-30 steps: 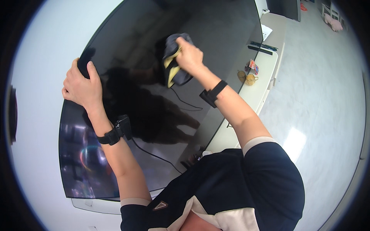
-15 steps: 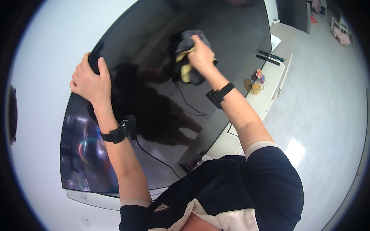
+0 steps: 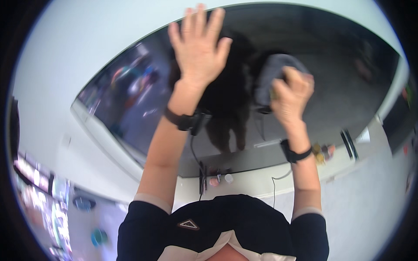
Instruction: The person wipes a large flat-screen TV with a cloth, then cleans the white TV stand and surrounding surfaces. The person uses a gray and yellow cloth to wipe the screen and the stand, moving items like a remote and papers as needed.
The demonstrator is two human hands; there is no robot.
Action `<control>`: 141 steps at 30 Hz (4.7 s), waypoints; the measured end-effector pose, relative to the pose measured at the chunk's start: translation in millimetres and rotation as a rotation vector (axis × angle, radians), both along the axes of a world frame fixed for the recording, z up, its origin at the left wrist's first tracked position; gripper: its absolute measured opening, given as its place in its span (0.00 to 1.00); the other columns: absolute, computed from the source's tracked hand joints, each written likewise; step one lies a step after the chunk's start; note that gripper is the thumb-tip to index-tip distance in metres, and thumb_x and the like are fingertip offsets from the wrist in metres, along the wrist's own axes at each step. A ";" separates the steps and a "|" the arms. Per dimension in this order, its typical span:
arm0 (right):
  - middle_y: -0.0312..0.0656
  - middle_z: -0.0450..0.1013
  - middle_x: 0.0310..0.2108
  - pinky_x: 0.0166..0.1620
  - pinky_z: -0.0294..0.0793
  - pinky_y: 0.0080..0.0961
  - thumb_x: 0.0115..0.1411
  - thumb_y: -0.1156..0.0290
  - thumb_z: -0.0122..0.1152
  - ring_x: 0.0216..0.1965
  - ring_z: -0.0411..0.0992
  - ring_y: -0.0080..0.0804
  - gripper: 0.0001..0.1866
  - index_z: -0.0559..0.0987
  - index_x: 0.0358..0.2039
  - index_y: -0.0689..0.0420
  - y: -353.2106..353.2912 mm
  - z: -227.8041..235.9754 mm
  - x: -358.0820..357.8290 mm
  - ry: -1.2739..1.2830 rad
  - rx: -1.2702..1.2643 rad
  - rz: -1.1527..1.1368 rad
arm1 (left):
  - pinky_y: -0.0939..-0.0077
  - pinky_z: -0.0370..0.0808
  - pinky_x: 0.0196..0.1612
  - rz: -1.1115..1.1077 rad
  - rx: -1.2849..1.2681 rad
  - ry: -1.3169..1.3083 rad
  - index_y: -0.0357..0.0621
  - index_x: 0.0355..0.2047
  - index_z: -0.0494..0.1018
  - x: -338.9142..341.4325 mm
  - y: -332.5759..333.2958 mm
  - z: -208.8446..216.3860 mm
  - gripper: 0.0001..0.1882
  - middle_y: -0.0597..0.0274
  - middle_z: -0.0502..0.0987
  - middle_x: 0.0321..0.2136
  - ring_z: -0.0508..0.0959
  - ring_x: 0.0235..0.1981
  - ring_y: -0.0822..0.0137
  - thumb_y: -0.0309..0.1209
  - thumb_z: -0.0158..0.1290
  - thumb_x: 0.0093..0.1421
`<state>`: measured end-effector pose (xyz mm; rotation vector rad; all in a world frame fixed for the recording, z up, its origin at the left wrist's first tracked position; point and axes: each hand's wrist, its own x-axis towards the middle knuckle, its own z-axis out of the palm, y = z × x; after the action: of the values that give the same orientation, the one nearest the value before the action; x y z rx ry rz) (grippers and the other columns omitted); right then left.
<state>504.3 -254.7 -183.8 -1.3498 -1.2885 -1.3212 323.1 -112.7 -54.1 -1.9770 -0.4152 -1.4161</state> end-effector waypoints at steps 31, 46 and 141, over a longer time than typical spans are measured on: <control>0.31 0.77 0.37 0.37 0.71 0.34 0.53 0.73 0.60 0.43 0.77 0.32 0.13 0.79 0.40 0.45 111.6 -103.5 -285.5 0.006 -0.569 0.074 | 0.68 0.66 0.62 -0.727 -1.292 -0.901 0.32 0.61 0.69 -449.0 184.7 -220.0 0.33 0.57 0.73 0.57 0.73 0.57 0.66 0.52 0.47 0.72; 0.30 0.71 0.42 0.42 0.71 0.33 0.58 0.69 0.55 0.47 0.74 0.31 0.11 0.77 0.42 0.48 221.4 -119.2 -473.9 -0.298 -0.777 0.435 | 0.80 0.65 0.52 -1.008 -1.495 -0.765 0.38 0.51 0.75 -454.7 169.4 -213.9 0.24 0.71 0.74 0.41 0.68 0.43 0.76 0.48 0.51 0.73; 0.37 0.76 0.28 0.37 0.70 0.38 0.68 0.48 0.56 0.31 0.74 0.40 0.20 0.79 0.37 0.55 243.0 184.5 -432.7 -0.295 -0.146 0.130 | 0.79 0.68 0.33 -0.653 -0.977 -0.490 0.37 0.38 0.83 -529.3 160.0 -32.1 0.12 0.63 0.80 0.27 0.71 0.26 0.75 0.27 0.55 0.57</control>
<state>71.6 -11.7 0.7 -1.1753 -1.6718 -1.3939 -206.3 47.3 -86.2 -2.6418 -0.8500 -2.4628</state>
